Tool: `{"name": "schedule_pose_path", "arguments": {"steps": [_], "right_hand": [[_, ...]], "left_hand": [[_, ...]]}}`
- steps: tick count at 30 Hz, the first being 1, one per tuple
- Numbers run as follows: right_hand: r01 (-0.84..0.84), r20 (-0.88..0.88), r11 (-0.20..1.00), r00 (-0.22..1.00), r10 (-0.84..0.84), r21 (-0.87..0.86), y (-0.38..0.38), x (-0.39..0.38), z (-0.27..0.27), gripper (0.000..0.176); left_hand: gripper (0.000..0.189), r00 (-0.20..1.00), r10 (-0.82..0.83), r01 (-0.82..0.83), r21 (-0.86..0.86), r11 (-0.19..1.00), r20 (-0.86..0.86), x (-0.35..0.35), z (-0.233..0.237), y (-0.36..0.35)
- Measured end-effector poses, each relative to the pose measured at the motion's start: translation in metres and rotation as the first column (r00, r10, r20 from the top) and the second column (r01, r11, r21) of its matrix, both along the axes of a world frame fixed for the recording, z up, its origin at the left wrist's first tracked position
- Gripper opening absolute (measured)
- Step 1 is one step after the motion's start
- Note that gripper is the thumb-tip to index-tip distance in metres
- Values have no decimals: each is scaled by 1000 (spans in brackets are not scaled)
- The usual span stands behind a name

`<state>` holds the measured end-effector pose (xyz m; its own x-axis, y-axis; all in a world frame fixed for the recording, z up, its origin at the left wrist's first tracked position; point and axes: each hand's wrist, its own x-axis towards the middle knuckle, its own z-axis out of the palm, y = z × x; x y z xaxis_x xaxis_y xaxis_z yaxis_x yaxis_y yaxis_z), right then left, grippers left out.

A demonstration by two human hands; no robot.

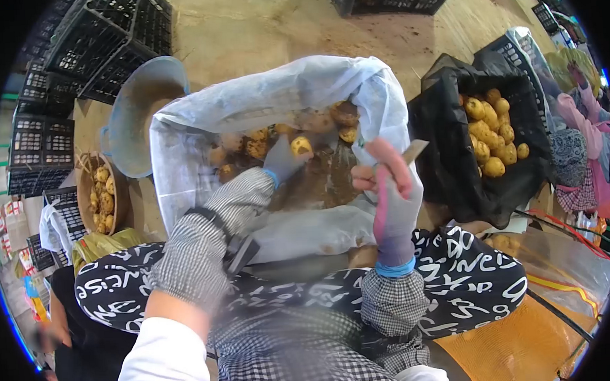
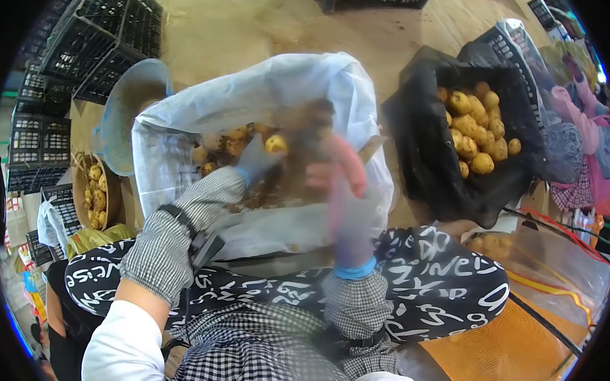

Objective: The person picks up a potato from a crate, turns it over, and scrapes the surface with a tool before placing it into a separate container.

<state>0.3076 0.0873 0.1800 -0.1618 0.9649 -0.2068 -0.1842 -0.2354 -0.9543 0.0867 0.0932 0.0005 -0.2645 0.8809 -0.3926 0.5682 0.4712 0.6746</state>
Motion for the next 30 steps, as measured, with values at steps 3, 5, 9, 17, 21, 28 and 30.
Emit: {"name": "schedule_pose_path", "arguments": {"steps": [3,5,9,17,21,28,30], "right_hand": [[-230,195,973,955,224,6,-10,-17,-21,49],[-355,396,935,856,331,-15,-16,-34,-23,62],[-464,5,868,882,472,-178,-39,-58,-36,67],[-510,615,791,756,224,339,-52,-69,-5,60],[-453,546,815,811,208,362,-63,-80,-3,43],[-260,108,961,957,269,-92,-53,-71,-30,49],[-345,64,934,934,351,-90,-48,-64,-19,51]], "left_hand": [[64,931,108,-155,110,982,348,-12,31,-31],[62,864,90,-179,136,974,496,-10,76,-46],[49,969,-32,-107,531,841,246,-5,136,-70],[53,802,102,-238,158,958,588,-21,186,-112],[59,681,-31,-298,316,901,731,-11,171,-131],[58,522,15,-401,229,887,853,-3,176,-139],[59,492,-44,-442,293,848,869,-3,176,-137]]}}
